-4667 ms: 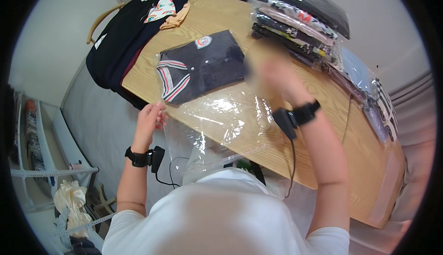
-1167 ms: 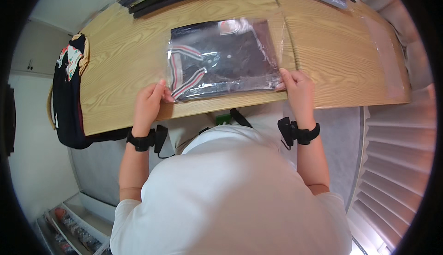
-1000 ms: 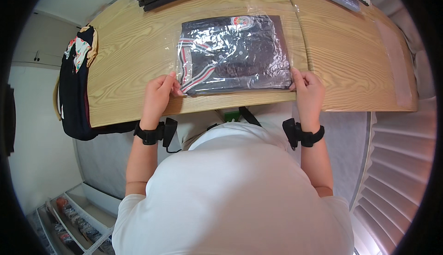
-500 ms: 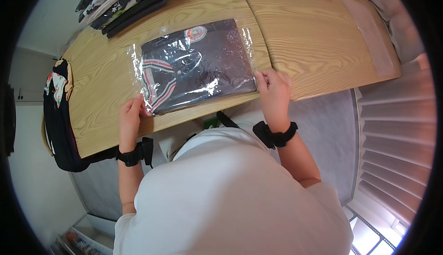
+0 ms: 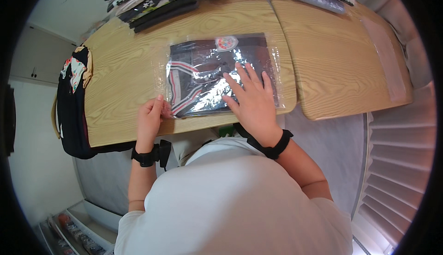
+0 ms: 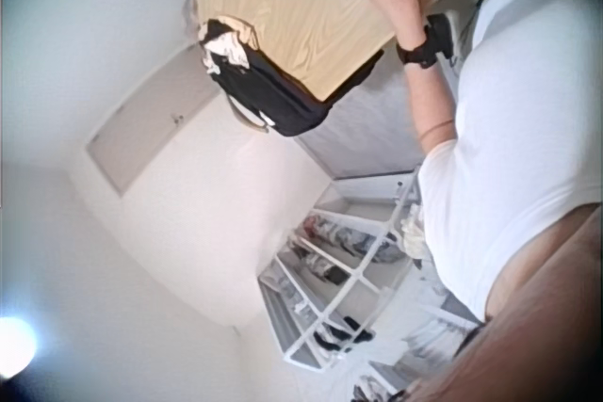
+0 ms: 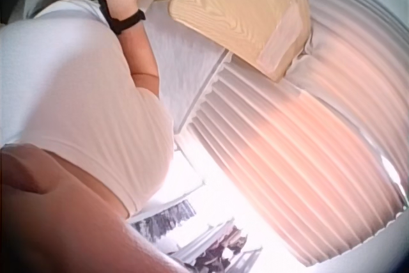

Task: Fold various items of clothing and place them into clear plastic packaging sleeves on a table.

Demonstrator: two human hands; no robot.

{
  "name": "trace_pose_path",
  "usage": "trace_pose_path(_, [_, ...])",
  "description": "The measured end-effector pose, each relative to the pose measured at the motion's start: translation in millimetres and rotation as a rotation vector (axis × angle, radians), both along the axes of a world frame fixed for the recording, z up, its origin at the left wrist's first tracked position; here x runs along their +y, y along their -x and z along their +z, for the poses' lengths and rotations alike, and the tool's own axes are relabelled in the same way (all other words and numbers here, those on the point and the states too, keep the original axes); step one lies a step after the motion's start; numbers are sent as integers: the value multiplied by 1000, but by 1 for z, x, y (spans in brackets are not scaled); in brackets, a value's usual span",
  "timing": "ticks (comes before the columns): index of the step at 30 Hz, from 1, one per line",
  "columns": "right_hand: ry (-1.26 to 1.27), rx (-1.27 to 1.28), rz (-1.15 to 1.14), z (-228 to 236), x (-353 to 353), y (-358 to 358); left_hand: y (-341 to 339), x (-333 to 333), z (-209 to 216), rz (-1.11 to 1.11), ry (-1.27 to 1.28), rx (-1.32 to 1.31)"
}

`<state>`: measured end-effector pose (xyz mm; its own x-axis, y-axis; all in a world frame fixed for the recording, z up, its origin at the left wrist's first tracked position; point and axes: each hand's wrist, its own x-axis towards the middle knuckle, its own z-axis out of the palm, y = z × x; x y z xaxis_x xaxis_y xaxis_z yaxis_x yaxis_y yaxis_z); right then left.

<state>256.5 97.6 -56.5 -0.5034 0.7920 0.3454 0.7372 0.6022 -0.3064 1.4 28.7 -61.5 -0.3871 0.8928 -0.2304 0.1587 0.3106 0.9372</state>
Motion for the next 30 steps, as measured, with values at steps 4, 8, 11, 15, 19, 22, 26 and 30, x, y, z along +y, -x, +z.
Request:
trace_pose_path(4, [-10,-61,-38,-2,5,2,-1,-6,-8,-23,-185,152])
trace_pose_path(8, [-39,-84,-35,0,8,0,-3,2,3,-2,-127,396])
trace_pose_path(11, [-11,-54,-20,-1,9,-1,-1,6,-2,13,-45,540])
trace_pose_path(15, [7,-39,-7,-1,9,-1,-2,6,-2,49,20,803])
trace_pose_path(19, [19,-33,10,1,7,0,1,2,1,24,128,996])
trace_pose_path(22, [33,-32,13,4,6,2,2,1,16,81,110,978])
trace_pose_path(26, [11,-34,36,9,6,4,-4,7,57,-216,-352,1010])
trace_pose_path(30, [7,-64,74,9,11,7,-30,40,61,-789,-493,902])
